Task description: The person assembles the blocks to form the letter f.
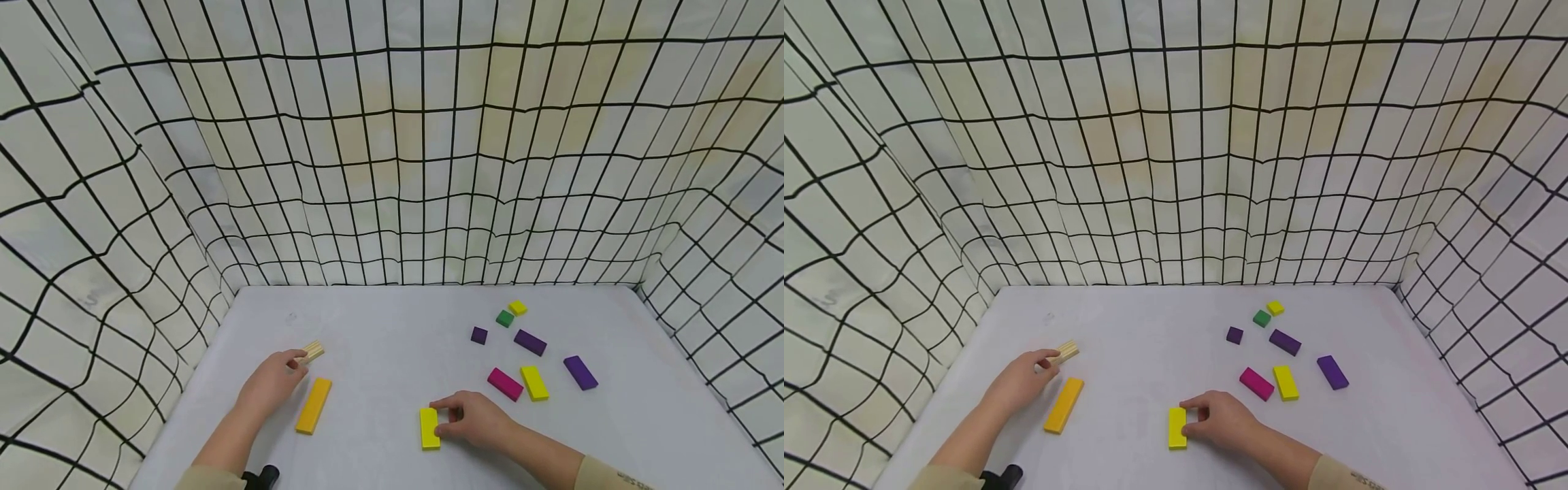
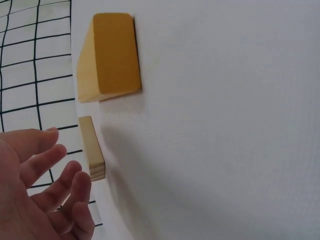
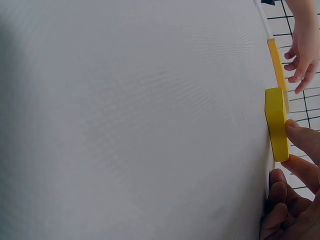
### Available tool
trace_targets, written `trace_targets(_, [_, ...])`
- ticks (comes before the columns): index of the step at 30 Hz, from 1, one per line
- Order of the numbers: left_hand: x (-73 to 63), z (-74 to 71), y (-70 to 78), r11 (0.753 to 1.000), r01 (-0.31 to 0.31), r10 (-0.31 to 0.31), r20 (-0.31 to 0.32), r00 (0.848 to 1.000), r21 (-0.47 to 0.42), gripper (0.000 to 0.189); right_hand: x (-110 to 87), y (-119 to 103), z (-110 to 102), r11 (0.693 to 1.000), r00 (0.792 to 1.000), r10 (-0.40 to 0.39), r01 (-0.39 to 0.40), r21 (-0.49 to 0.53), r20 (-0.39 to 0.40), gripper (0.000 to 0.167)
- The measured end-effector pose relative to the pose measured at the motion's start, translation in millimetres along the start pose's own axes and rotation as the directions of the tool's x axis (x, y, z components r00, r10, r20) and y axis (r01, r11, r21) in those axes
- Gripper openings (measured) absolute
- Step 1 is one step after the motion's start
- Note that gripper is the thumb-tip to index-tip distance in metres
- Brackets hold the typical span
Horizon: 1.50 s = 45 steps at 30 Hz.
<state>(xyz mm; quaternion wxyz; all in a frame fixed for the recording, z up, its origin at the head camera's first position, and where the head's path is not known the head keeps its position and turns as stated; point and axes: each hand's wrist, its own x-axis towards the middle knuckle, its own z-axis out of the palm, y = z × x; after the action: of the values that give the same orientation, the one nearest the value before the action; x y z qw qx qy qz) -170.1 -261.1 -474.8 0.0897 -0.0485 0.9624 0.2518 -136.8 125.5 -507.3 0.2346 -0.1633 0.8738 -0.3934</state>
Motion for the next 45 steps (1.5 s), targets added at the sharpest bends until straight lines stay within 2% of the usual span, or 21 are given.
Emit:
trace_targets(5, [10.8,-4.6,-1.2,1.0,0.003,-0.003,-0.022,1.0,0.011,0.042,0.3,0,-1,1.0,1.0,-0.009,0.009,-0.007,-0.004,0.044])
trace_targets(12, [24.4,-8.6,-3.3,1.0,0.017,-0.017,-0.001,1.0,-0.009,0.046,-0.2,-1,-2,1.0,1.0,-0.002,0.002,-0.006,-0.004,0.043])
trace_targets(24, [38.0,-7.4,-1.8,1.0,-0.01,0.01,0.033,0.999,0.01,0.048,-1.0,0,-2,1.0,1.0,-0.003,0.003,0.01,0.0,0.043])
trace_targets(36, [47.4,-2.2,-4.5,0.999,0.01,-0.012,0.069,0.998,0.035,0.042,-0.9,4,-1,0.999,0.999,-0.032,0.032,-0.019,-0.002,0.047])
trace_targets(45, [53.2,2.0,-7.4,0.999,0.006,-0.009,0.068,0.998,0.049,0.04,-0.4,4,0,0.999,1.0,-0.031,0.031,-0.018,0.002,0.049])
